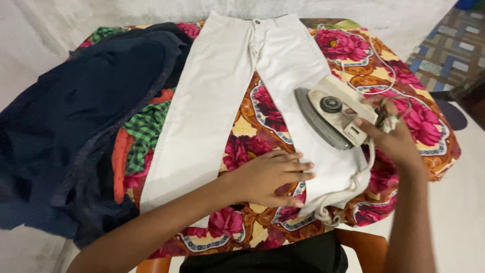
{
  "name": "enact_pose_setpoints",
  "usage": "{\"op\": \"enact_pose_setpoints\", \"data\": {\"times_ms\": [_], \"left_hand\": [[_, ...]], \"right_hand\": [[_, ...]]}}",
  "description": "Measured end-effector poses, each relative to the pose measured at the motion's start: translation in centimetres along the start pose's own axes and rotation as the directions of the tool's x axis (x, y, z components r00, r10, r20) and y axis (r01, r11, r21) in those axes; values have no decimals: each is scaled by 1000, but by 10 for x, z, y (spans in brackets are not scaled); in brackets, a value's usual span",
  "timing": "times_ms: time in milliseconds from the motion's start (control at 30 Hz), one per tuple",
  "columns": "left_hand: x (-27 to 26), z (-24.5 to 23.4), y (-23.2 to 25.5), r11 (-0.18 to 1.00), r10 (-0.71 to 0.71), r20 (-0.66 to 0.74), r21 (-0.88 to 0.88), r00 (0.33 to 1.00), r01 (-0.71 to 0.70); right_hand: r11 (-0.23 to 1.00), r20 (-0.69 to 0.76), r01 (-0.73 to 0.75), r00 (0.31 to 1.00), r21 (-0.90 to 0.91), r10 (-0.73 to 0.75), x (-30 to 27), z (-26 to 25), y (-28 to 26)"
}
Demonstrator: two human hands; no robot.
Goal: The person irons a pair of white trousers laid out on a floral-patterned bed. They use a handheld electric iron to smooth the fabric, moving it back and forth along the legs and waist area. The person adjusts the trousers with their hands to ensure even coverage and folds the garment at the end of the process.
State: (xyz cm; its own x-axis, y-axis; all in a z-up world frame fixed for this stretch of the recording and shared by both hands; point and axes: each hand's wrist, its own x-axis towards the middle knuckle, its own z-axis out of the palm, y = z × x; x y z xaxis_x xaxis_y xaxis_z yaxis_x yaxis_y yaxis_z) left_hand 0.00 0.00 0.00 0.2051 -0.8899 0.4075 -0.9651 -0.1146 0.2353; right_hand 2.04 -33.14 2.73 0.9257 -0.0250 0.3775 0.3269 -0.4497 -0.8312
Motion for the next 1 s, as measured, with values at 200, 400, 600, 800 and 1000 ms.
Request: {"op": "enact_pose_setpoints", "data": {"times_ms": [200,400,600,800,1000], "left_hand": [[17,-43,-9,935,-204,285,-227,937,273],[30,-22,-92,968,-233,-77,72,969,238],[27,10,-135,891,-384,-125,210,915,403],[25,12,-136,897,-366,-153,203,918,392],[25,15,-140,891,-387,-160,188,908,413]], "right_hand": [[978,276,-94,950,-185,144,25,-76,16],[997,55,83,995,5,-83,13,-56,36],[1000,-136,5,991,-16,-7,37,1,12],[987,-45,-51,998,-153,45,27,5,-8],[916,-164,77,975,-394,-152,29,29,0]]}}
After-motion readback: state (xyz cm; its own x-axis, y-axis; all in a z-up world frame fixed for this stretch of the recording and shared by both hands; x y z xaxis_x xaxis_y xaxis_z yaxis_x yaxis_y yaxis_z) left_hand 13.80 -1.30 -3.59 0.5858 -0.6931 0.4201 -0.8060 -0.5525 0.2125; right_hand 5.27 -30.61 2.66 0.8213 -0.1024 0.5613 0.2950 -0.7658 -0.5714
